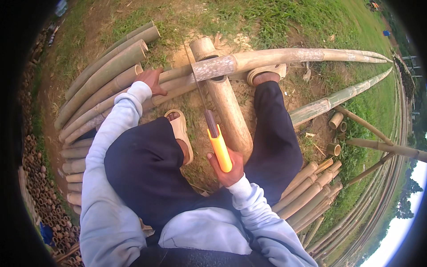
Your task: The person sits on the ground and uses a hand saw to cut bamboo poles into shorter sections. They hold each pole steady with their left hand and saw with their right, stacking the cut pieces nearby.
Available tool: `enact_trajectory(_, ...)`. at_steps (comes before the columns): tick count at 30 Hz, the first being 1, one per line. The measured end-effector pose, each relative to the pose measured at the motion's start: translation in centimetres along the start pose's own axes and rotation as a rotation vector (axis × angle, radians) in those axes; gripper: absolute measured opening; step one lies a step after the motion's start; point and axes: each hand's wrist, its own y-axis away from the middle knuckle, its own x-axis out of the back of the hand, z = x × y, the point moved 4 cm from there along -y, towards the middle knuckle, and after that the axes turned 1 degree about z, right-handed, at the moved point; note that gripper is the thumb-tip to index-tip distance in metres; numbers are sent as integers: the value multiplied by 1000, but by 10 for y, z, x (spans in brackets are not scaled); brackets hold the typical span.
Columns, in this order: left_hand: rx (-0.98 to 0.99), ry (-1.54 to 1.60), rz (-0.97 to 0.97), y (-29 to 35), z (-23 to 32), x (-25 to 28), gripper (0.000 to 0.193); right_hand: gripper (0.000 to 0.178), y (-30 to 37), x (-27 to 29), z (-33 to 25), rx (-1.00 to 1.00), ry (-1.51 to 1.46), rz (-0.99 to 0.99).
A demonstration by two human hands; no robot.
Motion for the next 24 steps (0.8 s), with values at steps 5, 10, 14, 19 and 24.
enact_trajectory(5,40,-43,-76,-12,-6,2,65,22,14,3,-3,23,-23,-12)
enact_trajectory(10,17,-23,-45,-16,-1,4,63,23,-77,-19,-9,33,-89,-28)
enact_trajectory(14,13,-34,-83,-11,-1,7,64,24,-76,-14,-25,77,-57,19)
enact_trajectory(19,34,-25,-48,-14,-7,5,65,33,33,4,1,103,16,-5)
enact_trajectory(24,21,-14,-70,-21,-2,6,65,28,-106,-28,-15,133,-99,53)
